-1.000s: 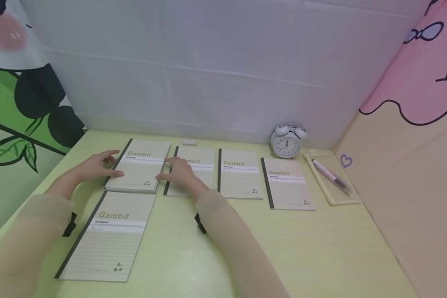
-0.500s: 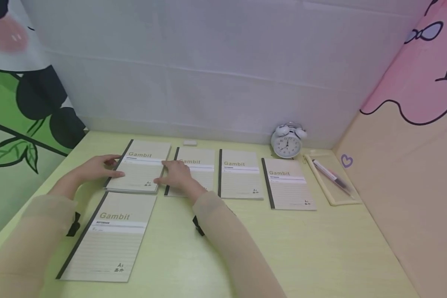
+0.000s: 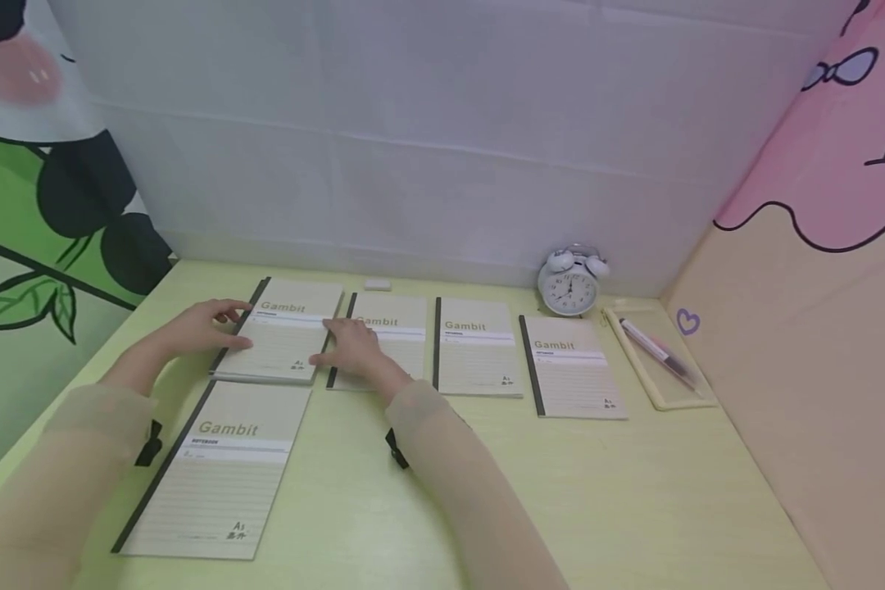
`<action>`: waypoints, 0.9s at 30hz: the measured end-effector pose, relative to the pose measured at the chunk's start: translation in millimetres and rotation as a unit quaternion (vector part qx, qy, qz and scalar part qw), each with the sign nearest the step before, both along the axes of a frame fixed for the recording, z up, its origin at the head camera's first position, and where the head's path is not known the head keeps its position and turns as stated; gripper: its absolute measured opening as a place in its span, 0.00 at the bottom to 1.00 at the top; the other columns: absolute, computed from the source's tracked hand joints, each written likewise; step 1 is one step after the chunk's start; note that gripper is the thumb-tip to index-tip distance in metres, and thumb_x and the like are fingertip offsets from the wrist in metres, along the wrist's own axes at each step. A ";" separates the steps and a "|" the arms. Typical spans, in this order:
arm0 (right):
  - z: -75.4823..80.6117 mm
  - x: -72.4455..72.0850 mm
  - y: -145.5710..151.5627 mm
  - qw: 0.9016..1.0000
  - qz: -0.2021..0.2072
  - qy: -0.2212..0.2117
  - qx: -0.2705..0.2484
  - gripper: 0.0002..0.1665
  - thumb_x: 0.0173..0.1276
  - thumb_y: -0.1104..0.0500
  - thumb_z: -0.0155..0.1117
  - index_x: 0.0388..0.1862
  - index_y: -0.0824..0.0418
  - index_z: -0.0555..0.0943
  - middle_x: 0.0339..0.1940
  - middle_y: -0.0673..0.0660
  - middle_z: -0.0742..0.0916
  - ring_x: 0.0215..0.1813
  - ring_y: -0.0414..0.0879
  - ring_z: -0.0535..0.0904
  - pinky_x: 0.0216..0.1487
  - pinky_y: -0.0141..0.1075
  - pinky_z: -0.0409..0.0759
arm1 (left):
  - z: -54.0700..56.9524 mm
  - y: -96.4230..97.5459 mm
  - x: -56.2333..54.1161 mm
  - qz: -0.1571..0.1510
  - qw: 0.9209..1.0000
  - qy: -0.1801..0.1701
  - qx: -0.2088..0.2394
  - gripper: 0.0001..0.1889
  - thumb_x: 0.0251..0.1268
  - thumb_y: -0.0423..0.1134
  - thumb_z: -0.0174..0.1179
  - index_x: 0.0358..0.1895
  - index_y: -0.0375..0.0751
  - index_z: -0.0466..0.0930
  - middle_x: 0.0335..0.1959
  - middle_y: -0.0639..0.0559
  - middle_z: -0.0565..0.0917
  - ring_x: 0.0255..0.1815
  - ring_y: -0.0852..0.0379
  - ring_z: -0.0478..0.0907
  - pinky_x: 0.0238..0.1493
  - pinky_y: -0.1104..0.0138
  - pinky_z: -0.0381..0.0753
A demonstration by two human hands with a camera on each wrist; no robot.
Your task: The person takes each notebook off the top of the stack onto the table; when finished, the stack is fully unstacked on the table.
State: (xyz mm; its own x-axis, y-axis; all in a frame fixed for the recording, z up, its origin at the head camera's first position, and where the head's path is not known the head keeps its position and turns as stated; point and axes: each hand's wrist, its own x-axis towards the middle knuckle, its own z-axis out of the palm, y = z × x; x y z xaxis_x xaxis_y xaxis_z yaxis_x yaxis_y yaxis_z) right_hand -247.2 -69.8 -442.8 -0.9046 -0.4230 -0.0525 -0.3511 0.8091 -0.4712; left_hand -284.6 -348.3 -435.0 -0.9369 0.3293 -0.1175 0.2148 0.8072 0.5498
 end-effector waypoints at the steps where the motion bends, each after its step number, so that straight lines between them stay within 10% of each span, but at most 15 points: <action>1: 0.1 0.0 0.5 1.000 0.000 -0.001 -0.006 0.45 0.63 0.42 0.64 0.73 0.56 0.60 0.73 0.54 0.66 0.74 0.50 0.57 0.73 0.46 0.52 | 0.1 0.3 -0.8 0.002 1.000 -0.002 0.002 0.44 0.54 0.52 0.68 0.69 0.34 0.58 0.57 0.32 0.67 0.58 0.36 0.63 0.57 0.43 0.65; 19: 1.8 -3.8 4.5 0.993 -0.031 0.013 -0.110 0.50 0.55 0.57 0.73 0.74 0.52 0.58 0.75 0.55 0.61 0.72 0.50 0.61 0.70 0.42 0.59 | 0.1 3.1 -2.5 0.052 0.995 -0.012 0.089 0.41 0.61 0.47 0.63 0.72 0.35 0.53 0.59 0.32 0.69 0.58 0.38 0.64 0.55 0.48 0.66; 27: 7.5 -11.9 18.9 0.962 -0.059 -0.059 -0.258 0.50 0.52 0.70 0.72 0.72 0.51 0.62 0.74 0.50 0.62 0.54 0.46 0.75 0.42 0.29 0.80 | 7.7 15.2 -2.2 0.071 0.985 -0.004 0.155 0.37 0.62 0.46 0.62 0.72 0.45 0.57 0.60 0.35 0.68 0.61 0.39 0.65 0.60 0.47 0.66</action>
